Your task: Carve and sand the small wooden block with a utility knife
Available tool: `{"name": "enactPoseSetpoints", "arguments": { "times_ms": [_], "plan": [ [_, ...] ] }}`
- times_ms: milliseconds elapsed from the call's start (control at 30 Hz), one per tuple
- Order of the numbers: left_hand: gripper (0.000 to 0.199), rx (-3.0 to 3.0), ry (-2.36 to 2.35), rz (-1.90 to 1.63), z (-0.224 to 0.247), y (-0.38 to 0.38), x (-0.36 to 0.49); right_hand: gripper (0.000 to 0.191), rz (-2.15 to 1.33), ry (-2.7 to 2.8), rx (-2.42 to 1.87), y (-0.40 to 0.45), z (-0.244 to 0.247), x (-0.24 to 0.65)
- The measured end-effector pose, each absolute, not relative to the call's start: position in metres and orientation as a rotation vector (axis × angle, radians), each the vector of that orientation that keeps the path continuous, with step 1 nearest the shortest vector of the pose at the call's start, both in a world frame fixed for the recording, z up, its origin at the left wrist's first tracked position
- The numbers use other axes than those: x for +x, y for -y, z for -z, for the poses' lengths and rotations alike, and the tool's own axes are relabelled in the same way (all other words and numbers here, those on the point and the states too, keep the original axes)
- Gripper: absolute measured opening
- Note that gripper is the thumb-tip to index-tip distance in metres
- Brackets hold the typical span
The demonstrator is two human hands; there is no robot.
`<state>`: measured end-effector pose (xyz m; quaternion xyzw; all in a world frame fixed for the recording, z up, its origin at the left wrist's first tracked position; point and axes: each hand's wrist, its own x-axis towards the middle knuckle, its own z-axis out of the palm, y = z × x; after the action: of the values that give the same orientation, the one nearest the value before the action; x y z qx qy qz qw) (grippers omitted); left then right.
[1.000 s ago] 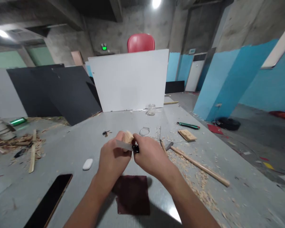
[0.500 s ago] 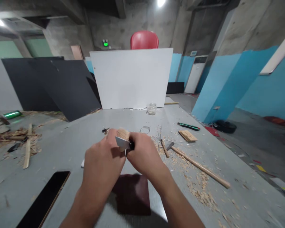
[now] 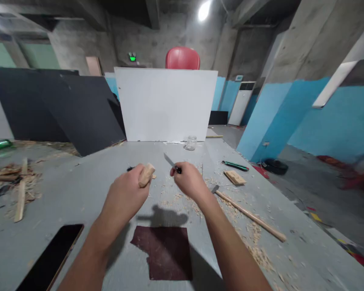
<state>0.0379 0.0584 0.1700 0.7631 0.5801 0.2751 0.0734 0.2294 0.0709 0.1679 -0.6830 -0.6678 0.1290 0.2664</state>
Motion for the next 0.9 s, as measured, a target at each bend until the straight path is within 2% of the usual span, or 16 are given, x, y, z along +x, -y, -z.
{"name": "enactPoseSetpoints", "arguments": {
  "times_ms": [133,200,400,500,567,667,733,867,900],
  "plan": [
    [0.019,2.267,-1.684,-0.9,-0.175,-0.052,0.031,0.023,-0.384,1.998,-1.535,-0.035,-0.185,0.191],
    [0.02,2.256,-1.648,-0.914,-0.178,-0.044,0.032,0.026,-0.38,2.052,-1.511,-0.023,-0.193,0.184],
    [0.017,2.326,-1.69,-0.925,-0.183,-0.037,0.037,0.029,-0.329,2.061,-1.609,-0.011,-0.191,0.182],
    [0.008,2.299,-1.879,-0.877,-0.175,-0.03,0.053,0.025,-0.279,1.937,-1.739,-0.03,-0.186,0.187],
    [0.01,2.317,-1.829,-0.805,-0.165,-0.016,0.073,0.021,-0.263,1.758,-1.858,-0.053,-0.186,0.201],
    [0.024,2.481,-1.054,-0.637,-0.149,0.009,0.101,0.023,-0.247,1.53,-1.979,-0.088,-0.192,0.24],
    [0.024,2.461,-0.864,-0.563,-0.144,0.011,0.106,0.023,-0.197,1.459,-1.971,-0.097,-0.196,0.266],
    [0.009,2.297,-1.3,-0.952,-0.154,-0.029,0.071,0.022,-0.216,1.449,-1.846,-0.081,-0.193,0.287],
    [0.013,2.217,-1.326,-1.059,-0.158,-0.039,0.059,0.022,-0.245,1.461,-1.805,-0.074,-0.19,0.284]
  ]
}}
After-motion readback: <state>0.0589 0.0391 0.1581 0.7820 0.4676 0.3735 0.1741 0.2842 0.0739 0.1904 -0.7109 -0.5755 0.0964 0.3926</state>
